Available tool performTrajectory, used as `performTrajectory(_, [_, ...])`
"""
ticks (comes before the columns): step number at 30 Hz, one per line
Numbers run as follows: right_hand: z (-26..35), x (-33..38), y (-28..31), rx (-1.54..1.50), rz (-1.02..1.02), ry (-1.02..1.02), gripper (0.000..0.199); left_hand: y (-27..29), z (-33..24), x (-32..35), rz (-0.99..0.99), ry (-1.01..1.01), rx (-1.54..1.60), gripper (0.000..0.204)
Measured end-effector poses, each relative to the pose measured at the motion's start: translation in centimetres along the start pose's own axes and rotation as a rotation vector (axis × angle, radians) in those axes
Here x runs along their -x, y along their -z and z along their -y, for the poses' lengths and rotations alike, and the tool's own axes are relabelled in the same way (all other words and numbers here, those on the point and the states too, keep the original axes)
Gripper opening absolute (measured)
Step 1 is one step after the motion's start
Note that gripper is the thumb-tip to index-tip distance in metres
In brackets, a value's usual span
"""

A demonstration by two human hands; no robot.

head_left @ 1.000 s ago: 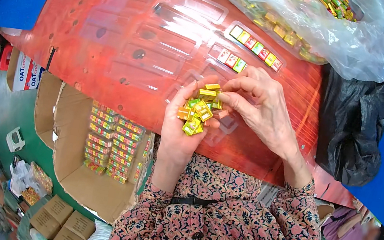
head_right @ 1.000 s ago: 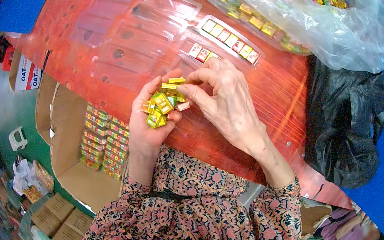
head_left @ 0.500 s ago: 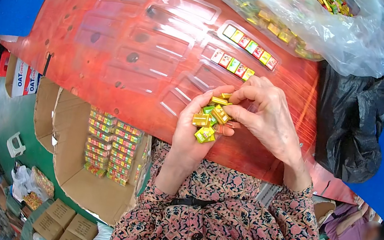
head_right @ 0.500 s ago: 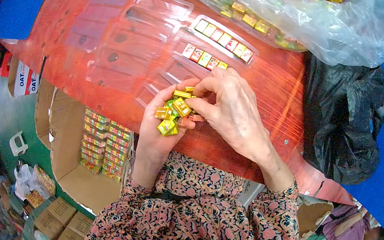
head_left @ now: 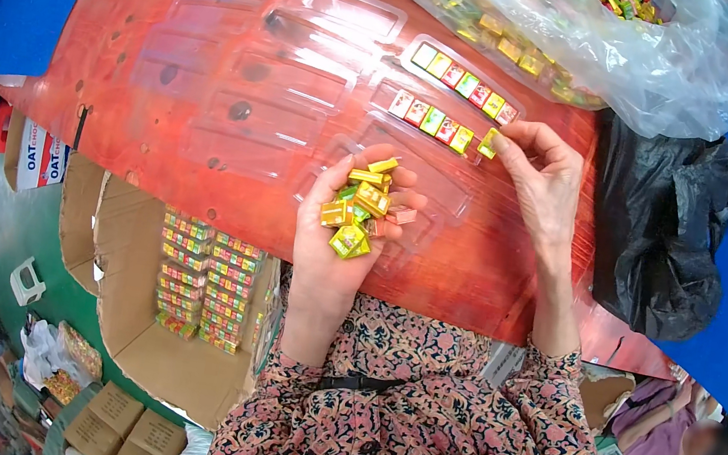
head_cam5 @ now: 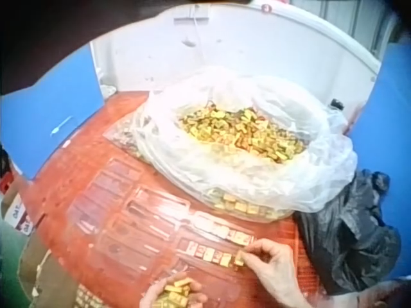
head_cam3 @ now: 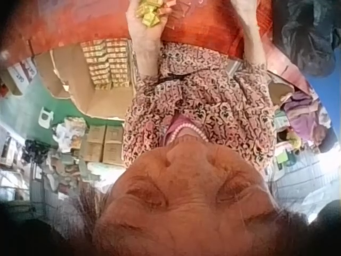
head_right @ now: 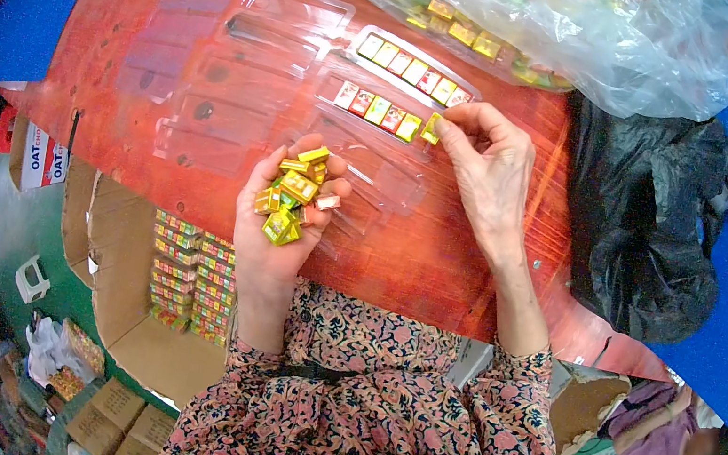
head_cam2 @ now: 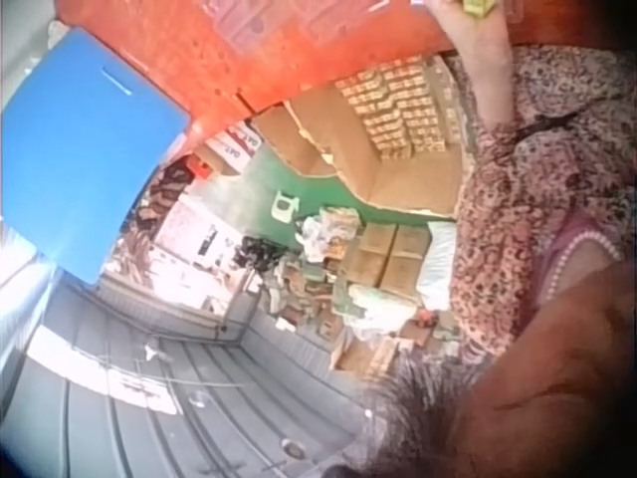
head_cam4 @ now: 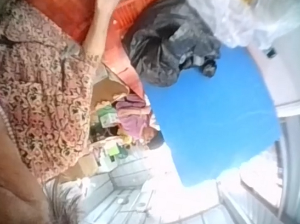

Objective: Placing small wrapped candies into a plastic tray from a large bag.

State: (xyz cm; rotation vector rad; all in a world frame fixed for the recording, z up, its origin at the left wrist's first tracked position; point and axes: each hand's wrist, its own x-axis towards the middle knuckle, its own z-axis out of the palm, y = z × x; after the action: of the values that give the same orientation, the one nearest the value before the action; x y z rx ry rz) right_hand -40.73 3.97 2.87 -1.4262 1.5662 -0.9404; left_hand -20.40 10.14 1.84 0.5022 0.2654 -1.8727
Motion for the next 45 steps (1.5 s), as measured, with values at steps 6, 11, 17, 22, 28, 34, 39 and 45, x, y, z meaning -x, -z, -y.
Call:
performTrajectory(6, [-0.2,0.2,-1.1,0.172,-0.002,0.01,0.011,-0.2,-0.2,0.0,-0.033,-0.023,-0.017,0.038])
performTrajectory(11, [-0.5,-0.3,-1.1,0.128,0.003,0.01,0.013,-0.3,-0.4,-0.3,-0.038,-0.034,-0.033,0.038])
performTrajectory(17, [0.9,0.0,-0.1,-0.499,0.15,-0.204,0.018,-0.3,-0.6,-0.1,0.032,-0.006,-0.036,0.041])
performTrajectory(22, [1.1,0.0,0.2,-1.1,0.417,-0.393,0.021,0.5,-0.5,-0.1,-0.043,-0.019,-0.065,0.04])
performTrajectory(28, [4.1,-0.4,1.4,-0.926,0.419,-0.281,0.021,0.1,-0.4,0.0,-0.044,-0.006,-0.045,0.039])
performTrajectory(34, [6.1,-4.2,3.5,-0.209,-0.09,0.012,0.021,0.5,-0.7,-0.1,-0.02,-0.011,-0.024,0.038])
performTrajectory(39, [4.8,-17.9,9.5,0.625,-0.656,0.643,0.023,0.0,-0.8,0.4,-0.026,0.002,-0.009,0.037])
performTrajectory(45, [-3.1,-27.6,12.2,1.172,-0.524,0.597,0.022,0.5,-1.3,0.4,-0.02,-0.044,-0.018,0.035])
